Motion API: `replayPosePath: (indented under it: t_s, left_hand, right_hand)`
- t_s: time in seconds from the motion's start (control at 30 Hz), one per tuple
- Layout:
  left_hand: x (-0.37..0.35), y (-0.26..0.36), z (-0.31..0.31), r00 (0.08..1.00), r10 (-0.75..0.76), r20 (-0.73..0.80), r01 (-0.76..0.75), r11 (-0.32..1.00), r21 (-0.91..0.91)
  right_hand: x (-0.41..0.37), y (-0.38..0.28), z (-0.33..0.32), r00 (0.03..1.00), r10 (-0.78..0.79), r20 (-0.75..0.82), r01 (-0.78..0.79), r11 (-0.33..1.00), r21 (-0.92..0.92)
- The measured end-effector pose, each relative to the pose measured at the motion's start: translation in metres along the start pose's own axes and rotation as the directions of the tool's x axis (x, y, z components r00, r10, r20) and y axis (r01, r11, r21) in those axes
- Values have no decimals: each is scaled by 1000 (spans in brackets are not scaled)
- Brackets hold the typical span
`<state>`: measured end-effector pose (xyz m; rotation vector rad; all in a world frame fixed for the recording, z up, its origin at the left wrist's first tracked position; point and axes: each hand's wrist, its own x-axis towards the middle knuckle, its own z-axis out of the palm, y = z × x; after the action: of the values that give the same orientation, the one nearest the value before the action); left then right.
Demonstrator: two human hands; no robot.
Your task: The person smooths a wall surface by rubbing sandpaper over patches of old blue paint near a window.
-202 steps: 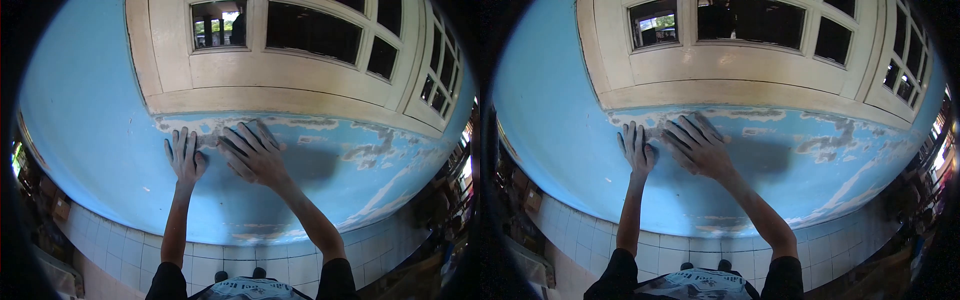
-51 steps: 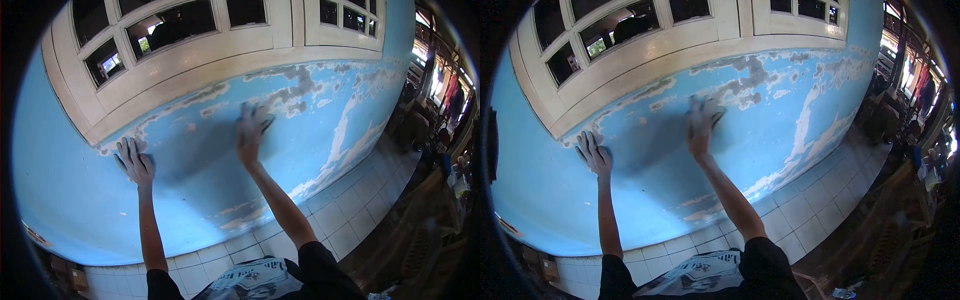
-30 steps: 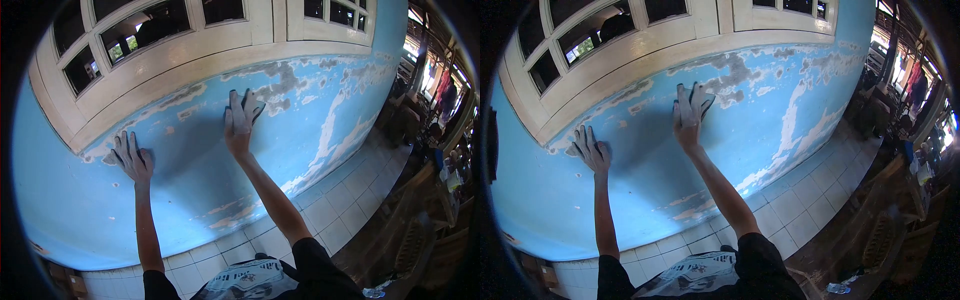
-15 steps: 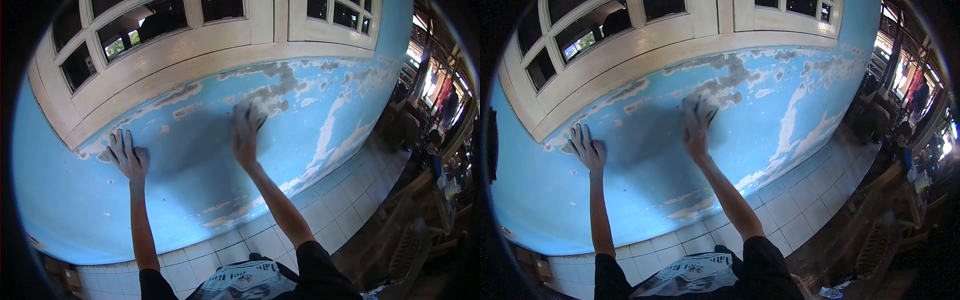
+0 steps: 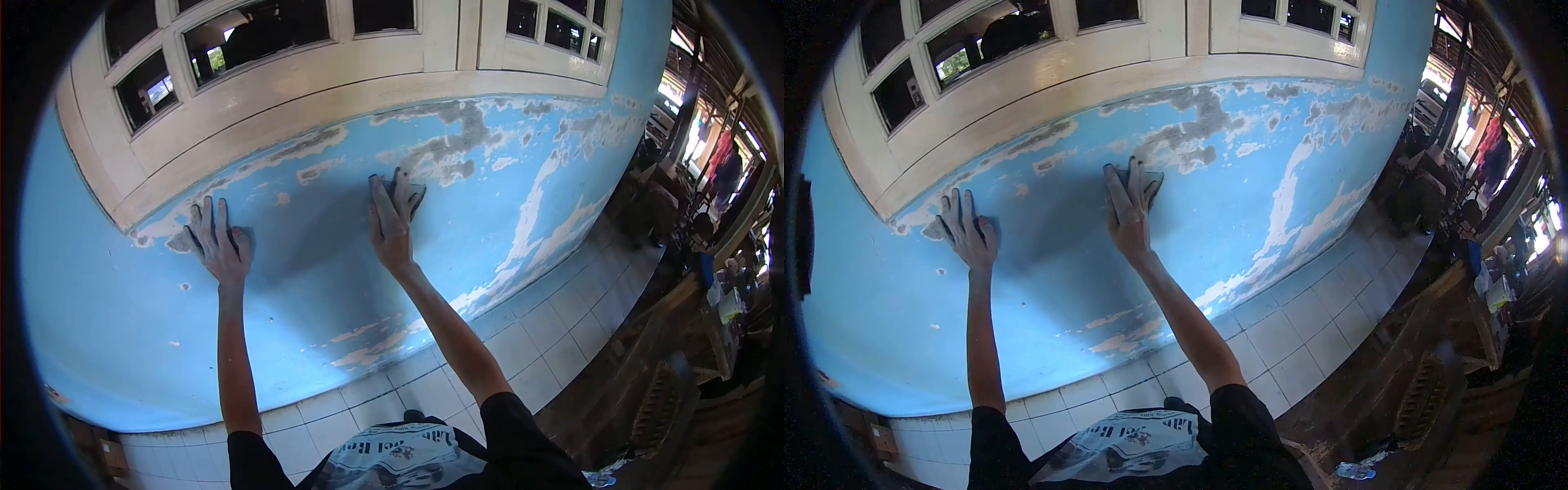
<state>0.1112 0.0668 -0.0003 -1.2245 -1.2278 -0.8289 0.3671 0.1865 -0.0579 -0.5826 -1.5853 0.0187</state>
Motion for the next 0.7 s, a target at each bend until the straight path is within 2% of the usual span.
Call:
replayPosePath:
  t_s: [0.07,0.17,0.3,0.37,0.47,0.6,0.67,0.7]
  left_hand:
    - [0,-1,-1,1000,-5,5,5,1000,-2]
    - [1,-1,-1,1000,-20,8,20,1000,-6]
    - [0,-2,-1,1000,-20,19,20,1000,-11]
    - [-4,-2,-3,999,-26,42,27,999,-24]
    - [0,-3,0,999,-26,40,27,999,-21]
    - [-3,-1,0,999,-30,26,30,1000,1]
    - [0,-2,1,1000,-21,9,21,1000,8]
    - [-1,-2,3,1000,-19,-5,19,1000,-1]
  right_hand:
    - [7,-6,-1,997,71,21,-71,997,1]
    - [32,-19,-7,997,72,-19,-72,997,17]
    - [18,-19,-1,997,76,13,-75,995,-69]
    - [3,-21,-2,991,106,83,-105,994,-20]
    - [3,-21,-6,990,111,92,-111,994,-1]
    - [22,-21,-18,991,112,67,-110,994,-30]
    - [39,-16,-21,999,9,38,-5,996,-91]
    - [44,-13,-22,999,11,36,-8,997,-79]
